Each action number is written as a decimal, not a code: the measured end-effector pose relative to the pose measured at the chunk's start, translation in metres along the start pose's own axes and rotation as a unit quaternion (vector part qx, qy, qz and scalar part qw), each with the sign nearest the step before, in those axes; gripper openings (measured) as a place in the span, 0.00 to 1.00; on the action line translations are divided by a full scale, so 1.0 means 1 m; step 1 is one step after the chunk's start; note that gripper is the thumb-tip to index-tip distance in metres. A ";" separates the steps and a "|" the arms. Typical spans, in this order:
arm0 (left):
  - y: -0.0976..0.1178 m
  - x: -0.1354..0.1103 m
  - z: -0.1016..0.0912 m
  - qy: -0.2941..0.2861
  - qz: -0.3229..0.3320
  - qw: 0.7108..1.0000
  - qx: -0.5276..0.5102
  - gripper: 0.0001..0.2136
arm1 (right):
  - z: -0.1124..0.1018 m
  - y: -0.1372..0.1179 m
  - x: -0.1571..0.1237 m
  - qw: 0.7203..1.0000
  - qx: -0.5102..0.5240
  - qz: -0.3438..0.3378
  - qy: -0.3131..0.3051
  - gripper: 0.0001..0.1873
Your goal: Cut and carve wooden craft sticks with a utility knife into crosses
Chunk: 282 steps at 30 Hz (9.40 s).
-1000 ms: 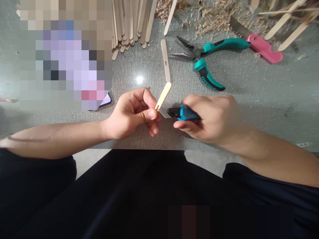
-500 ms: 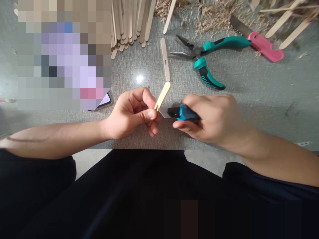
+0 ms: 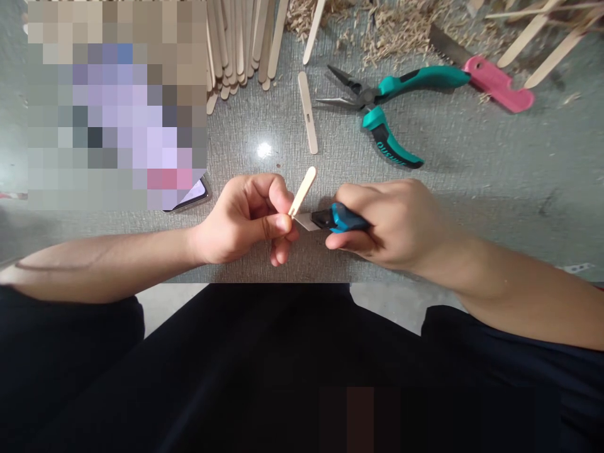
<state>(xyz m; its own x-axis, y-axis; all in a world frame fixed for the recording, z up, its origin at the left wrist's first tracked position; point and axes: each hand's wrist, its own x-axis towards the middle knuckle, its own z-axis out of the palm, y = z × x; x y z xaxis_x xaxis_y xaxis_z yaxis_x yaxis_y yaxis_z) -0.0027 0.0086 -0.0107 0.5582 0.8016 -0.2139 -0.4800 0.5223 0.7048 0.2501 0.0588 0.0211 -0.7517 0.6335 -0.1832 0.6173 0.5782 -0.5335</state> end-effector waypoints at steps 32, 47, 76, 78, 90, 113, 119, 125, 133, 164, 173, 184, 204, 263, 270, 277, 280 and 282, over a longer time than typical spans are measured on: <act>0.001 0.004 0.004 0.066 0.013 0.998 0.002 0.21 | 0.003 0.006 0.002 0.993 -0.099 -0.001 0.062 0.47; 0.001 0.003 0.002 0.041 0.009 0.999 -0.007 0.21 | 0.008 0.009 0.001 0.992 -0.097 -0.036 0.071 0.45; 0.003 -0.001 0.007 0.120 0.034 0.991 0.044 0.22 | 0.020 0.007 0.000 0.935 -0.199 -0.054 0.288 0.35; 0.004 -0.001 0.007 0.123 0.028 0.991 0.041 0.22 | 0.020 0.008 0.001 0.928 -0.201 -0.070 0.305 0.33; 0.005 0.000 0.009 0.115 0.020 0.993 0.017 0.21 | 0.018 0.006 0.001 0.936 -0.211 -0.039 0.279 0.33; 0.007 0.002 0.010 0.086 -0.009 0.996 -0.036 0.22 | 0.012 0.010 0.004 0.982 -0.095 -0.023 0.162 0.47; 0.006 0.002 0.007 0.065 -0.016 0.997 -0.036 0.22 | 0.010 0.008 0.004 0.984 -0.093 -0.015 0.154 0.46; 0.005 0.003 0.006 0.057 -0.015 0.998 -0.038 0.22 | 0.011 0.006 0.005 0.983 -0.095 -0.010 0.157 0.47; 0.005 0.002 0.006 0.039 -0.013 0.999 -0.034 0.22 | 0.011 -0.004 0.004 0.980 -0.122 0.025 0.155 0.39; 0.005 0.003 0.007 0.040 -0.019 0.999 -0.008 0.24 | 0.007 0.012 0.004 0.976 -0.010 -0.086 0.200 0.37; 0.002 0.001 0.006 0.055 0.033 0.997 0.045 0.22 | 0.006 0.010 0.003 0.985 -0.070 -0.062 0.146 0.42; -0.005 -0.005 0.005 0.078 0.117 0.978 0.152 0.15 | -0.003 0.006 0.002 0.988 -0.111 -0.028 0.106 0.48; -0.004 -0.004 0.009 0.101 0.109 0.978 0.149 0.18 | 0.005 0.015 0.002 0.986 -0.081 -0.036 0.140 0.45; -0.007 -0.005 0.010 0.064 0.088 0.984 0.139 0.22 | 0.022 0.002 0.003 0.984 -0.131 -0.039 0.117 0.52; -0.005 -0.003 0.007 0.051 0.086 0.987 0.123 0.21 | 0.014 -0.009 0.005 0.981 -0.154 0.025 0.118 0.47; -0.004 -0.002 0.007 0.057 0.086 0.989 0.104 0.21 | 0.008 -0.010 0.003 0.977 -0.180 0.053 0.101 0.48; -0.002 -0.002 0.009 0.054 0.086 0.990 0.096 0.21 | 0.015 -0.002 0.001 0.968 -0.192 0.022 0.162 0.45; -0.002 -0.002 0.009 0.058 0.080 0.990 0.095 0.21 | 0.018 0.003 0.000 0.957 -0.191 -0.006 0.218 0.44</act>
<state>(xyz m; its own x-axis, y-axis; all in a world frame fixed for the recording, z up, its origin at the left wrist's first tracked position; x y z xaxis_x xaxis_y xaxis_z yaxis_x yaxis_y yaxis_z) 0.0034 0.0035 -0.0052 0.3978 0.9038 -0.1579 -0.4131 0.3302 0.8487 0.2484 0.0514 0.0047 -0.6420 0.7324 0.2269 0.7121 0.6792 -0.1776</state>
